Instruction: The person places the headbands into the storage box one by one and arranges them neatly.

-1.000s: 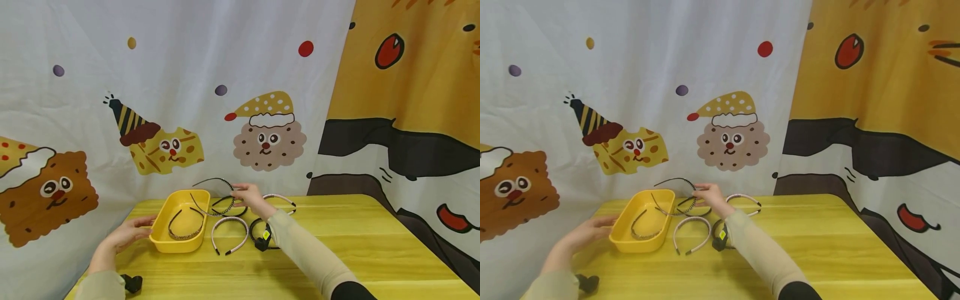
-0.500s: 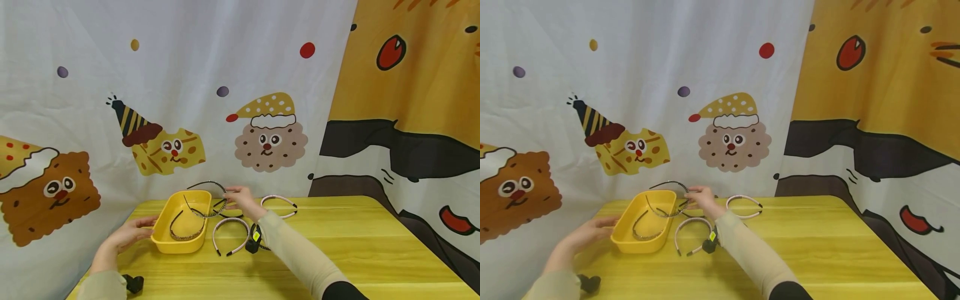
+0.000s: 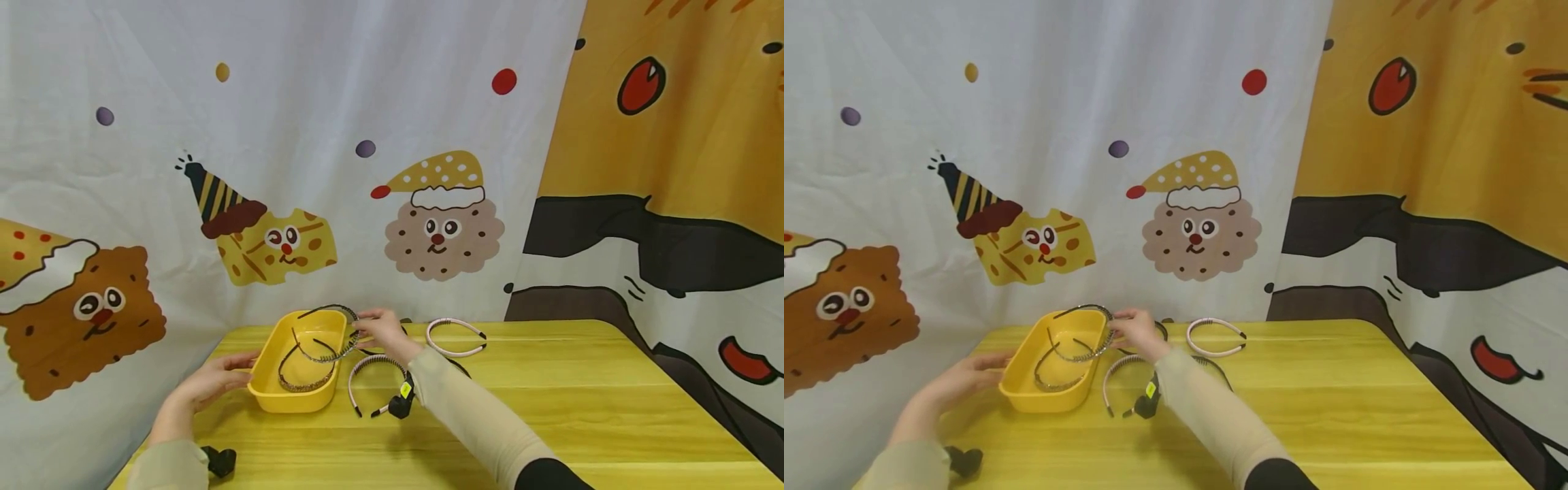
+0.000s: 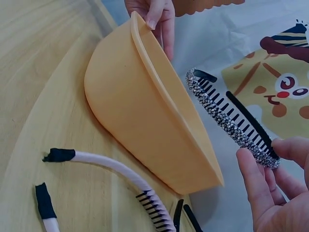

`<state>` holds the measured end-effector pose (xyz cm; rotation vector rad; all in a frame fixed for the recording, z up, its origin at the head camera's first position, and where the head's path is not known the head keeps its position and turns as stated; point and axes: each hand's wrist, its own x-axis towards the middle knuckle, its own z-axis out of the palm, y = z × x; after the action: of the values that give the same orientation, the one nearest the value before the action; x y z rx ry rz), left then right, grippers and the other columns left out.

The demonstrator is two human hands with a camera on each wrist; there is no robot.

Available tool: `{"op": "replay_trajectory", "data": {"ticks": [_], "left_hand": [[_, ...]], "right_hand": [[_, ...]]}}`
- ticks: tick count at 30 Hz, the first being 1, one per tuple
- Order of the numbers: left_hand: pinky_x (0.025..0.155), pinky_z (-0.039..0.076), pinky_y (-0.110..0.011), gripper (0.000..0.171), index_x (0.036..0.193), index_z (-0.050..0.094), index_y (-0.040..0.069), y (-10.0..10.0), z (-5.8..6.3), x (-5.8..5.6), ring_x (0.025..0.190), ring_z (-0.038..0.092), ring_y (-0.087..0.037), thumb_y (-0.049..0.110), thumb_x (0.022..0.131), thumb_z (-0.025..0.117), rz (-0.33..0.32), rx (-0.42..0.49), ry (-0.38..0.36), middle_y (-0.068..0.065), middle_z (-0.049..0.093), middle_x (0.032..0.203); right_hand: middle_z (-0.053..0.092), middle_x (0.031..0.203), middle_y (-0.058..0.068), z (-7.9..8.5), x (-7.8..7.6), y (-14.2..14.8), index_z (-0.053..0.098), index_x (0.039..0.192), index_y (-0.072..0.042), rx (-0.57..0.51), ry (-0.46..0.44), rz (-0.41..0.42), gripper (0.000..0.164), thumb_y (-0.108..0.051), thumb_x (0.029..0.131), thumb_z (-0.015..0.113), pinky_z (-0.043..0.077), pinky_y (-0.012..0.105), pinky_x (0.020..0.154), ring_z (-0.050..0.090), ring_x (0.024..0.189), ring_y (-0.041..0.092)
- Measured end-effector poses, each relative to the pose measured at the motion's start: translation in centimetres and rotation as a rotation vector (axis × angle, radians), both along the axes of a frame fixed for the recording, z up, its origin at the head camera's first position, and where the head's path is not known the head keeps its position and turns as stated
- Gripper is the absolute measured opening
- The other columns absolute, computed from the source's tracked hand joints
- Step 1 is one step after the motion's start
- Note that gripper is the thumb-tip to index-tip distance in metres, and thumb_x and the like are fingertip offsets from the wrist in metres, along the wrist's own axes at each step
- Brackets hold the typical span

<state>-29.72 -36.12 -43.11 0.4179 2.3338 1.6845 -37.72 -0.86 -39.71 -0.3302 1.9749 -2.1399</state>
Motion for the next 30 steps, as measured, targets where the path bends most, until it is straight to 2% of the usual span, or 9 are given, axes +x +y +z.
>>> {"op": "replay_trajectory", "data": {"ticks": [8,17,24,30], "left_hand": [[0.094,0.049,-0.031,0.065,0.147,0.019,-0.014,0.2,0.3,0.1,0.126,0.047,-0.037,0.009,0.099,0.055,0.002,-0.007,-0.018,-0.039,0.024,0.147],[0.09,0.051,-0.032,0.064,0.146,0.019,-0.017,0.3,0.0,0.1,0.12,0.052,-0.036,0.006,0.098,0.055,0.01,0.019,-0.019,-0.041,0.027,0.144],[0.09,0.051,-0.032,0.065,0.146,0.019,-0.017,0.3,-0.3,0.0,0.12,0.052,-0.035,0.006,0.098,0.056,0.019,0.014,-0.014,-0.041,0.027,0.144],[0.092,0.05,-0.034,0.065,0.147,0.021,-0.015,0.3,-0.2,-0.1,0.123,0.05,-0.036,0.008,0.097,0.057,0.044,0.003,-0.023,-0.04,0.025,0.146]], "right_hand": [[0.058,0.103,0.017,-0.1,0.2,-0.9,0.056,0.126,0.007,0.007,-0.021,-0.006,0.038,-0.006,0.092,0.065,0.054,0.048,0.083,0.057,0.077,0.021],[0.058,0.098,0.017,-0.3,0.7,-2.2,0.059,0.12,0.005,0.002,-0.053,-0.043,0.032,-0.005,0.091,0.065,0.056,0.045,0.08,0.058,0.075,0.022],[0.056,0.091,0.013,-0.6,1.2,-2.6,0.056,0.12,0.007,-0.045,-0.093,-0.051,0.033,-0.005,0.09,0.066,0.053,0.049,0.085,0.055,0.072,0.019],[0.056,0.091,0.013,-0.8,1.0,-2.8,0.054,0.122,0.007,-0.074,-0.106,-0.042,0.037,-0.005,0.089,0.065,0.054,0.047,0.083,0.056,0.071,0.017]]}}
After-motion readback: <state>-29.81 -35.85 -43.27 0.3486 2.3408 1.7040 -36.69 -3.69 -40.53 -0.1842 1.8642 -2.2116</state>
